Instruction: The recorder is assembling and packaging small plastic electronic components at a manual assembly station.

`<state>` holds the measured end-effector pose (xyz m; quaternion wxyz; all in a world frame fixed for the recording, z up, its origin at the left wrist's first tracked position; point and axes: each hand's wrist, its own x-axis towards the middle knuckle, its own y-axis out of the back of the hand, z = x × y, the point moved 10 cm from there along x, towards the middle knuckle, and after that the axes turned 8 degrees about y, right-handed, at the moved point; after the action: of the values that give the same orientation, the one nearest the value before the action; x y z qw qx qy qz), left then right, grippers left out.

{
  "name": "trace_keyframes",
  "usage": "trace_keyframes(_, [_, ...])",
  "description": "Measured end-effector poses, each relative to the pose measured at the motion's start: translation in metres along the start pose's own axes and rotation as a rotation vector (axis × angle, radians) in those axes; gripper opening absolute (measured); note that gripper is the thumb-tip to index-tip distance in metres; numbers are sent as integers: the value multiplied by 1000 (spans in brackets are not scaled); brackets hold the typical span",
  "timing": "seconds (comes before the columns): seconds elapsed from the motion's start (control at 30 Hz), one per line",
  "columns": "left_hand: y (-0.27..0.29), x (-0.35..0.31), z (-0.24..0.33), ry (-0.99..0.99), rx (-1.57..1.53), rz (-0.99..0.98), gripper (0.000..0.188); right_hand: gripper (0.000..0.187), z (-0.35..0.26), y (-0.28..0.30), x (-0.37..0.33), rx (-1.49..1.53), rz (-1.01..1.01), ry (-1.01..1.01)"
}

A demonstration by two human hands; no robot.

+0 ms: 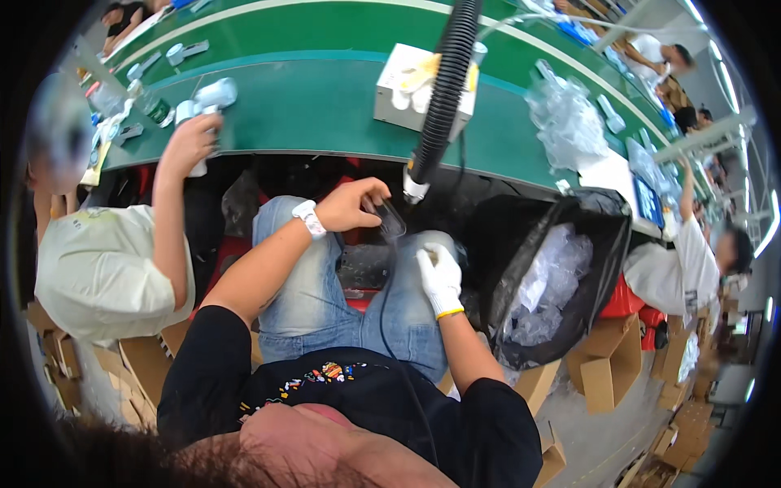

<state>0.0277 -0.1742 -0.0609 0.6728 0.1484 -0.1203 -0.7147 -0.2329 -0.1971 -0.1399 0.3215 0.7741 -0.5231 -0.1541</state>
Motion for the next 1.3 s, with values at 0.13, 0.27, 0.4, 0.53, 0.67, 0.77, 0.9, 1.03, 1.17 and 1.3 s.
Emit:
trace_keyframes(0.13, [-5, 4, -8, 105, -375, -56, 50, 48, 12, -26, 10, 703, -68, -87])
trace_keyframes(0.27, [-2, -7, -2, 186, -439, -35, 46, 67, -50, -20, 23, 915, -133, 5])
trace_keyframes(0.4, [15, -4, -16, 195, -375, 106, 43, 75, -80, -34, 30, 955, -253, 58])
trace_keyframes(0.53, [37, -21, -34, 365, -442, 255, 34, 72, -98, -70, 41, 1319, -266, -101])
trace_keyframes(0.67, [-38, -41, -45, 643, -623, -49, 53, 64, -97, -95, 64, 1504, -36, -153])
trace_keyframes(0.77, [-43, -64, -39, 732, -461, -90, 50, 50, -98, -91, 70, 1331, -78, -28])
trace_keyframes(0.9, [142, -96, 66, 45, 523, 826, 39, 50, -117, -60, 59, 994, -242, 150])
trace_keyframes(1.03, [354, -180, -6, 337, 850, 1638, 71, 58, -124, -48, 38, 967, -344, 162])
trace_keyframes(1.17, [392, -186, -64, 665, 533, 1655, 79, 57, -114, -42, 32, 1600, -333, -172])
trace_keyframes(1.3, [388, -197, -59, 508, 357, 1701, 72, 53, -120, -57, 48, 1194, -376, -198])
